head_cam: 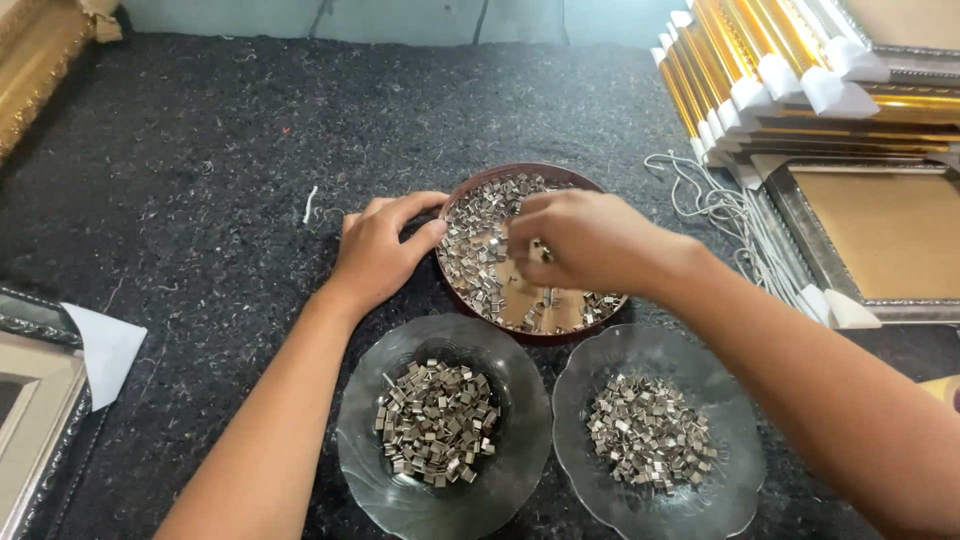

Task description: Sorting small metal frame clips from a central bowl into two separate glass plates based on their type.

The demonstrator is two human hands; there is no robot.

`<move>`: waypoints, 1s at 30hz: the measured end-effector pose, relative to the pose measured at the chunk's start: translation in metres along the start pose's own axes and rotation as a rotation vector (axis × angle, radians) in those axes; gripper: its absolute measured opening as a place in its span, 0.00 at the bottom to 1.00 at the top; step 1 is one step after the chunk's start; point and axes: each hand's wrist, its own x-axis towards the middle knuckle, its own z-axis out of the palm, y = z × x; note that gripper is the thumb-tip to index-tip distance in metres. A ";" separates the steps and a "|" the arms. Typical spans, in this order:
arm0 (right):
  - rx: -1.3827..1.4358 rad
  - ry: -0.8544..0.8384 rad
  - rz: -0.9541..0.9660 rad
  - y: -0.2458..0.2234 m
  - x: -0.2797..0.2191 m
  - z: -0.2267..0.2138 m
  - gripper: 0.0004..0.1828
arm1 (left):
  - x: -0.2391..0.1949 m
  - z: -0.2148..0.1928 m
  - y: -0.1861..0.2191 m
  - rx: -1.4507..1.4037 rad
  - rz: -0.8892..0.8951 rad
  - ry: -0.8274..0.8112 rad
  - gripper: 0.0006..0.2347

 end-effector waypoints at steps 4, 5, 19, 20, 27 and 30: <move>0.102 0.040 0.118 0.011 -0.005 -0.006 0.06 | 0.000 -0.002 0.000 -0.008 -0.001 -0.004 0.13; 0.135 0.026 0.147 0.007 -0.006 -0.009 0.07 | 0.000 -0.002 0.000 -0.002 -0.010 -0.015 0.14; -0.111 0.156 0.171 -0.014 -0.032 0.004 0.05 | 0.006 0.004 -0.015 0.017 0.048 -0.025 0.13; -0.081 0.202 0.176 -0.024 -0.047 -0.009 0.04 | 0.008 0.005 -0.016 0.032 0.061 -0.009 0.13; 0.007 0.232 0.252 -0.071 -0.135 -0.053 0.07 | 0.012 0.007 -0.012 0.056 0.060 0.023 0.14; 0.023 0.235 0.366 -0.079 -0.153 -0.044 0.10 | 0.005 0.000 -0.001 0.039 0.037 -0.010 0.15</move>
